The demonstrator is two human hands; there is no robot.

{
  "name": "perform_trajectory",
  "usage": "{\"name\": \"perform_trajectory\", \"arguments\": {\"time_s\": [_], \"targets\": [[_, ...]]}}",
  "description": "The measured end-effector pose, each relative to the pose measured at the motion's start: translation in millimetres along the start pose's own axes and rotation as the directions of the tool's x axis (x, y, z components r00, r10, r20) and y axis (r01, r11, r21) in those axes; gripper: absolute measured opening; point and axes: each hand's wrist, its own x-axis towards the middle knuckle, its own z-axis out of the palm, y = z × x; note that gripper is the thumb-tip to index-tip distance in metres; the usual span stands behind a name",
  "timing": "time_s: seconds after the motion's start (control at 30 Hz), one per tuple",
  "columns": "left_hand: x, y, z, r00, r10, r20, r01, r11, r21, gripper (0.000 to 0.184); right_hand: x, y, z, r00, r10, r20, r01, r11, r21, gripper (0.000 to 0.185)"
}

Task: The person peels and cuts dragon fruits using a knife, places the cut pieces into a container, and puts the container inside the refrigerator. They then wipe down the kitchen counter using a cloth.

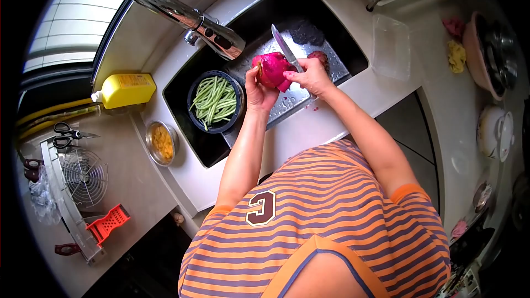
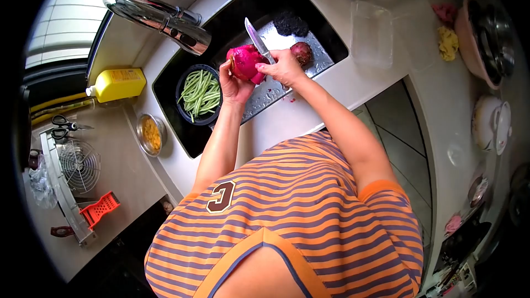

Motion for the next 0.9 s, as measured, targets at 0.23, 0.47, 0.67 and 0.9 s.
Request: {"name": "perform_trajectory", "arguments": {"time_s": [0.23,0.47,0.67,0.9], "targets": [[1.5,-7.0,0.2,1.000,-0.007,-0.028,0.008,1.000,0.026,0.048,7.5,25.6,4.5,0.985,-0.121,-0.124,0.105,0.986,-0.128,0.018],[-1.6,-5.8,9.0,0.998,-0.002,-0.064,0.001,1.000,-0.019,0.055,4.6,26.3,-2.7,0.991,-0.038,-0.126,0.054,0.991,0.124,0.010],[-1.8,-0.6,2.4,0.997,-0.041,-0.068,0.039,0.999,-0.032,0.057,5.1,22.9,-2.9,0.987,-0.039,-0.158,0.051,0.996,0.072,0.021],[-8.6,-2.4,-2.3,0.989,-0.144,-0.020,0.144,0.989,0.016,0.048,9.8,11.5,-13.2,0.988,-0.059,-0.146,0.037,0.988,-0.151,0.029]]}}
